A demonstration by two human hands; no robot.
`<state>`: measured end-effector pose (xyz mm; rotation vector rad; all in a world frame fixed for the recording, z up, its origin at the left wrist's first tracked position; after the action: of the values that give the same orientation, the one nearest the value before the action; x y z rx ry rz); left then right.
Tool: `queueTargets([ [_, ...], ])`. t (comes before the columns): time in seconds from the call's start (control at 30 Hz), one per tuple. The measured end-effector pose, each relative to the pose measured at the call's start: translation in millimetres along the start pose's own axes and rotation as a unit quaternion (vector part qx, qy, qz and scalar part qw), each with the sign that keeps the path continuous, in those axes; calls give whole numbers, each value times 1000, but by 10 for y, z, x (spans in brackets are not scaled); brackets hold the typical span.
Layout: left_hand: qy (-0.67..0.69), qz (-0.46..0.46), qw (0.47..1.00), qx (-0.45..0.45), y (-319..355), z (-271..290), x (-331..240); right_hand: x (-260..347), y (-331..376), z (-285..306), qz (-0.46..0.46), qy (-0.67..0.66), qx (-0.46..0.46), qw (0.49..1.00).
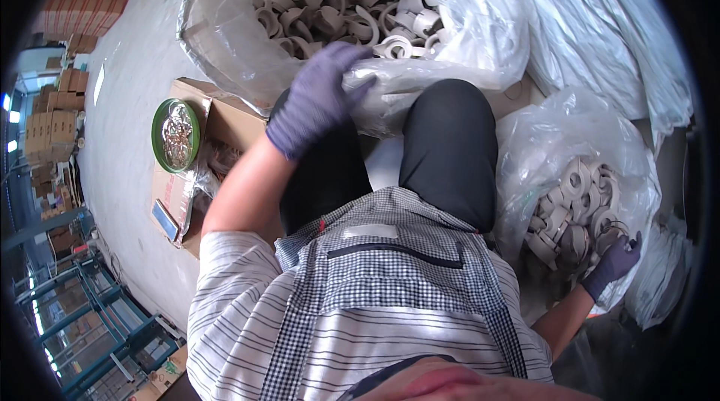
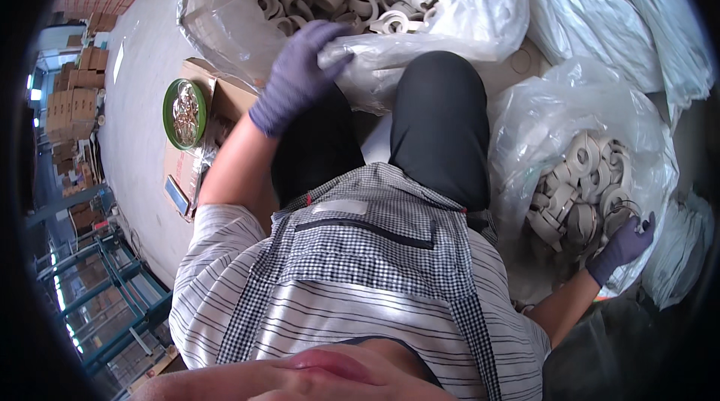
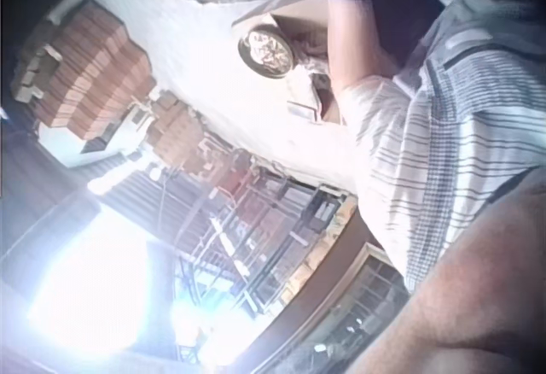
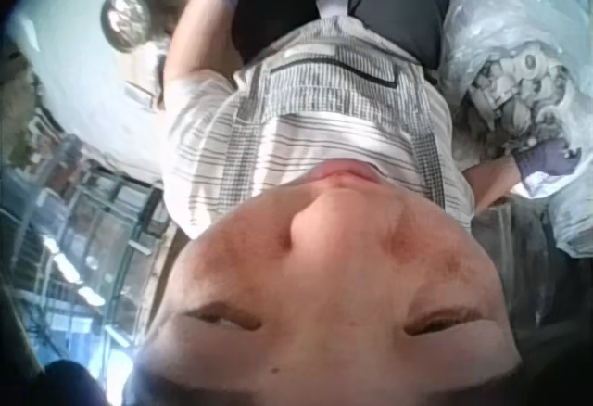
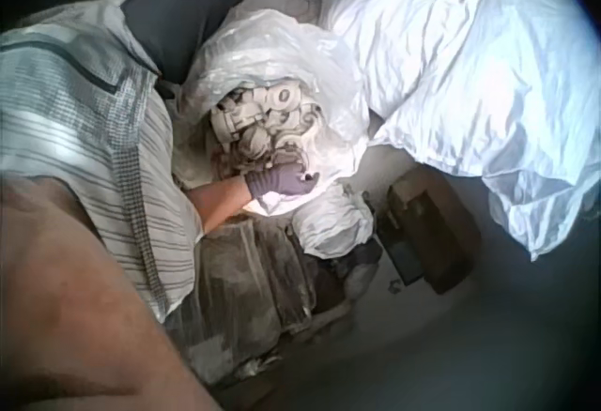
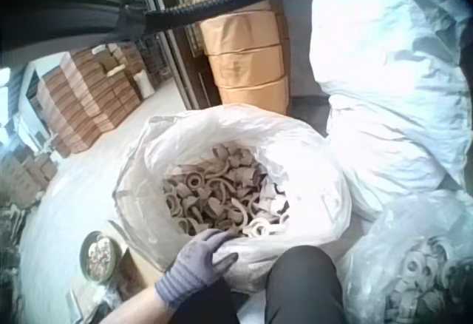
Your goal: The person sits on the floor and repeatedly picks up white plastic components and copper wire coils from a large bag. They insert the wire coils into the central opening of each plastic piece, then place the assembled units into a nearby cardboard box.
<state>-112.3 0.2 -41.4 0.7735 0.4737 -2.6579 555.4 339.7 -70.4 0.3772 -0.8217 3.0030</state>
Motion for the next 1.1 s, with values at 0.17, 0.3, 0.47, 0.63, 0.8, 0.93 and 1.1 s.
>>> queueTargets([
  [0.17,-154,304,924,174,-618,-93,1824,1731,304,359,58,-351,100,929],
  [0.3,-322,256,862,298,-555,-562,2679,2559,892,67,42,-600,338,724],
  [0.47,-419,172,812,367,-753,-690,2562,3394,1697,224,-4,-550,484,681],
  [0.63,-350,143,898,225,-727,-317,2557,3535,1770,135,-12,-564,511,649],
  [0.8,-288,132,941,120,-553,19,2390,3553,1783,-20,-39,-614,540,574],
  [0.93,-330,15,943,-29,-635,156,2196,3662,1817,0,23,-564,538,626],
  [1.1,-307,-202,915,-169,-1269,712,868,3740,1849,60,-14,-571,562,598],
])
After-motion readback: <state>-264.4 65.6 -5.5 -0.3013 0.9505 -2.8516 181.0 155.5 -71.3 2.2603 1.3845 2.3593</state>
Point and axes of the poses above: each hand's wrist, its own y-axis away from the middle knuckle, its own z-axis out of the back of the hand, x = y × z, the point moved 1 cm from there along -y, towards the middle knuckle, and after that the axes turned 2 degrees about y, right-handed, at the moved point
